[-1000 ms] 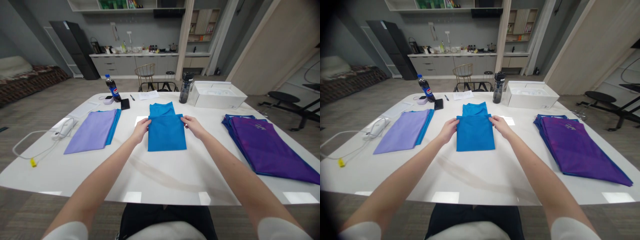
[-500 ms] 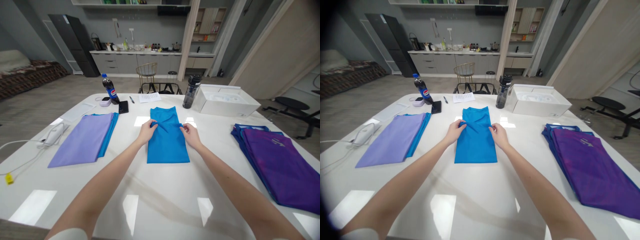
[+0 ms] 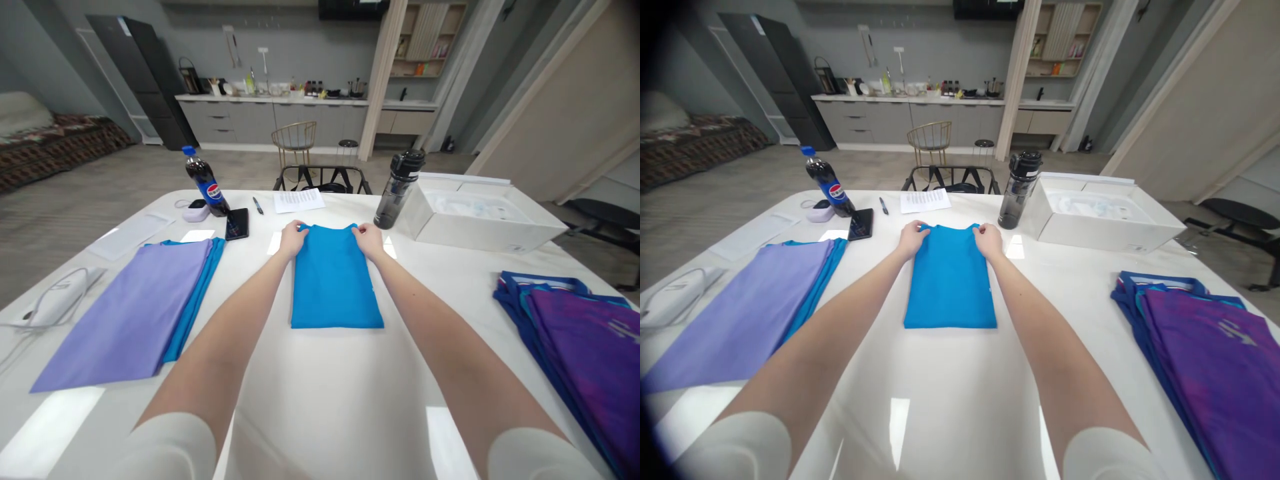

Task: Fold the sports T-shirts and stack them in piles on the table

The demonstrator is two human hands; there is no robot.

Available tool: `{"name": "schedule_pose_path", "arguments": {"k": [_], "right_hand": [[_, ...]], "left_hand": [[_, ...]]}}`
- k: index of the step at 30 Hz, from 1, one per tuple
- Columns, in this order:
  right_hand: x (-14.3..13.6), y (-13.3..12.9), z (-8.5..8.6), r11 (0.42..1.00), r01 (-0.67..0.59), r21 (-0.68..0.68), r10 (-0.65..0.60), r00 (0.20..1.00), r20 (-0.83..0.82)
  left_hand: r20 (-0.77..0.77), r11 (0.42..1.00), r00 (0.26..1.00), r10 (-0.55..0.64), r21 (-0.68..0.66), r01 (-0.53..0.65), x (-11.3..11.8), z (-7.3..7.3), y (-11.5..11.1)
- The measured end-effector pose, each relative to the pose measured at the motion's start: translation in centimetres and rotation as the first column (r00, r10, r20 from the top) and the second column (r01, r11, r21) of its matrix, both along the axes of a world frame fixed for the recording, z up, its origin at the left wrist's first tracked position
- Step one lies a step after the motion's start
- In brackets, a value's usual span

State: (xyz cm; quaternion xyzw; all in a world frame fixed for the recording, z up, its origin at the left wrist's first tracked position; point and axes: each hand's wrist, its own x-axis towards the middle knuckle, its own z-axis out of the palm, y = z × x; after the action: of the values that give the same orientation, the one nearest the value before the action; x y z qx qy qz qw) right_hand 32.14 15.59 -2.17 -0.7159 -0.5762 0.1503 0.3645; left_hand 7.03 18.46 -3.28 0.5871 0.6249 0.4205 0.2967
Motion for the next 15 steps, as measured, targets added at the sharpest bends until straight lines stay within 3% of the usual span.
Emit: {"name": "schedule_pose_path", "arguments": {"k": [3,6,8,11,13,15], "right_hand": [[0.3,0.8,-0.8,0.997,0.071,0.001,-0.071,0.996,0.057],[0.0,0.1,-0.9,0.983,0.150,-0.108,-0.132,0.978,0.159],[-0.9,-1.0,-1.1,0.983,0.173,-0.056,-0.154,0.955,0.253],[-3.0,-3.3,-1.8,0.996,-0.063,0.056,0.035,0.916,0.400],[-4.2,-4.7,-2.5,0.970,-0.237,-0.053,0.235,0.862,0.449],[-4.7,-5.5,-3.1,0.941,-0.269,-0.206,0.335,0.832,0.442]], "left_hand": [[-0.070,0.998,0.998,0.000,0.070,0.005,-0.1,-0.3,0.6],[-0.265,0.991,0.963,0.056,0.132,-0.021,0.9,0.0,-0.6],[-0.435,0.971,0.900,0.012,0.219,0.093,2.1,-0.2,-2.4],[-0.616,0.932,0.771,-0.159,0.164,0.323,4.2,-1.2,-5.6],[-0.656,0.930,0.715,-0.243,0.052,0.364,5.2,-1.9,-7.1],[-0.656,0.934,0.700,-0.284,-0.022,0.358,5.6,-2.5,-7.9]]}}
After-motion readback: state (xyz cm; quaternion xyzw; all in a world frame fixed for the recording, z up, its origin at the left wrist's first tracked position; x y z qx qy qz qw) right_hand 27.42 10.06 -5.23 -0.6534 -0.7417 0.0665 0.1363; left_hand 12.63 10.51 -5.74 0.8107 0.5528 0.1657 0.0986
